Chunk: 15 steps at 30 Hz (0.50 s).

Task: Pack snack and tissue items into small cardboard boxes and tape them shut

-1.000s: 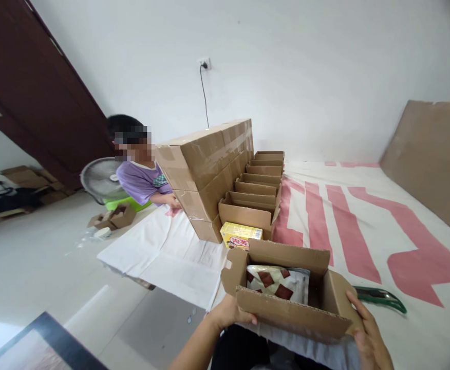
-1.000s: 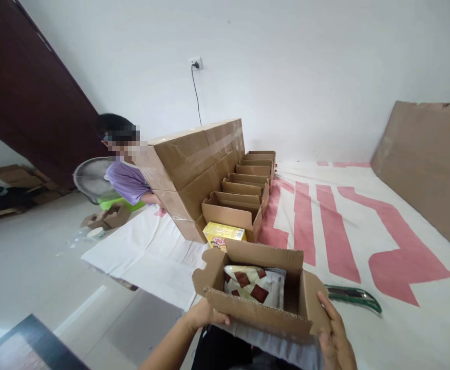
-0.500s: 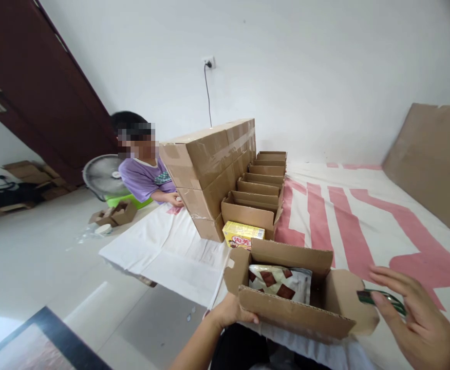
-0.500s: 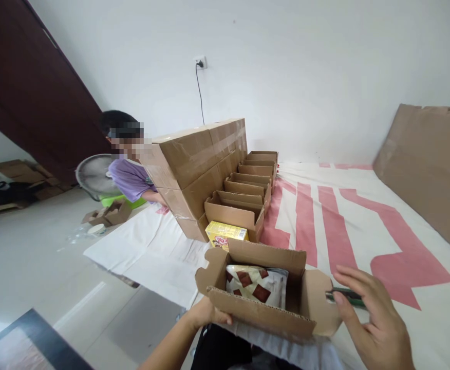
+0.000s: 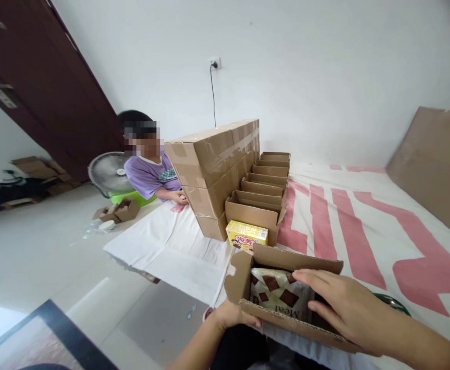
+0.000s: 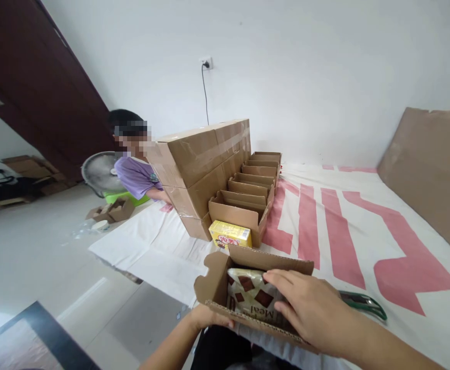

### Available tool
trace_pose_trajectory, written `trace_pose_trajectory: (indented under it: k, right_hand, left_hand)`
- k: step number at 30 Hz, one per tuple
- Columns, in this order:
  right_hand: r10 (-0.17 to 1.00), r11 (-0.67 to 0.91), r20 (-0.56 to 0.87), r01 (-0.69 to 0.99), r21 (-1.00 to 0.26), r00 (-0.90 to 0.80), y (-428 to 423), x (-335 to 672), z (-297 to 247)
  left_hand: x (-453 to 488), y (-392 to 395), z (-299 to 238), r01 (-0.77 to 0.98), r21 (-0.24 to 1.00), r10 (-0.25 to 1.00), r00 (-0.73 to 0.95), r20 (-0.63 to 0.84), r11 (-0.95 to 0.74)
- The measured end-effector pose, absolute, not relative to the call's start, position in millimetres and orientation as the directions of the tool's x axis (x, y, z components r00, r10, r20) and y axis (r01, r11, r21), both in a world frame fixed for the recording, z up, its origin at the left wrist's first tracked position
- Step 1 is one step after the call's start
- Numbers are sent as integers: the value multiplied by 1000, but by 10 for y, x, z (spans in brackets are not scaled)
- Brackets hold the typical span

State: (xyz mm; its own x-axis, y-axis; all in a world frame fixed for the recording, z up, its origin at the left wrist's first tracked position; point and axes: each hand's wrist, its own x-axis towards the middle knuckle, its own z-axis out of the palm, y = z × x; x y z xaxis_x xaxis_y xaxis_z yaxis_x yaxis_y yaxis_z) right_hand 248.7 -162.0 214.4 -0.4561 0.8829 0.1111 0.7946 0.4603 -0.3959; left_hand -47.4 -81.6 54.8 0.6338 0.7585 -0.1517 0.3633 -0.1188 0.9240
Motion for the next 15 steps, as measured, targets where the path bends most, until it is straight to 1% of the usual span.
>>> trace_pose_trajectory:
  k: [3,6,8,11,13,15]
  right_hand:
    - [908,393,18,839,-376,-418,-1586,2469,2091]
    - [901,397,-24,848,-352,-432,-1569,2479,2039]
    - [893,412,-43,851,-326,-449,-1565,2485,2005]
    - [906,394,-40,875,-283,-421,-1572,2488,1974]
    - [913,385,-24,880,-280,-407,-1583,2484,1985]
    - [912,381,-40,881,-281,-408,-1595,2473,2021]
  left_hand:
    - [-461,-815,586,380,917,742,649,-169,-123]
    - [-449,-803,598,392,911,737,652,-176,-130]
    - [-444,-794,594,400,907,739,650,-176,-135]
    - [-445,-783,581,412,901,744,643,-182,-136]
    - [-449,-781,575,418,899,749,636,-187,-130]
    - [-454,-784,570,418,900,758,625,-186,-125]
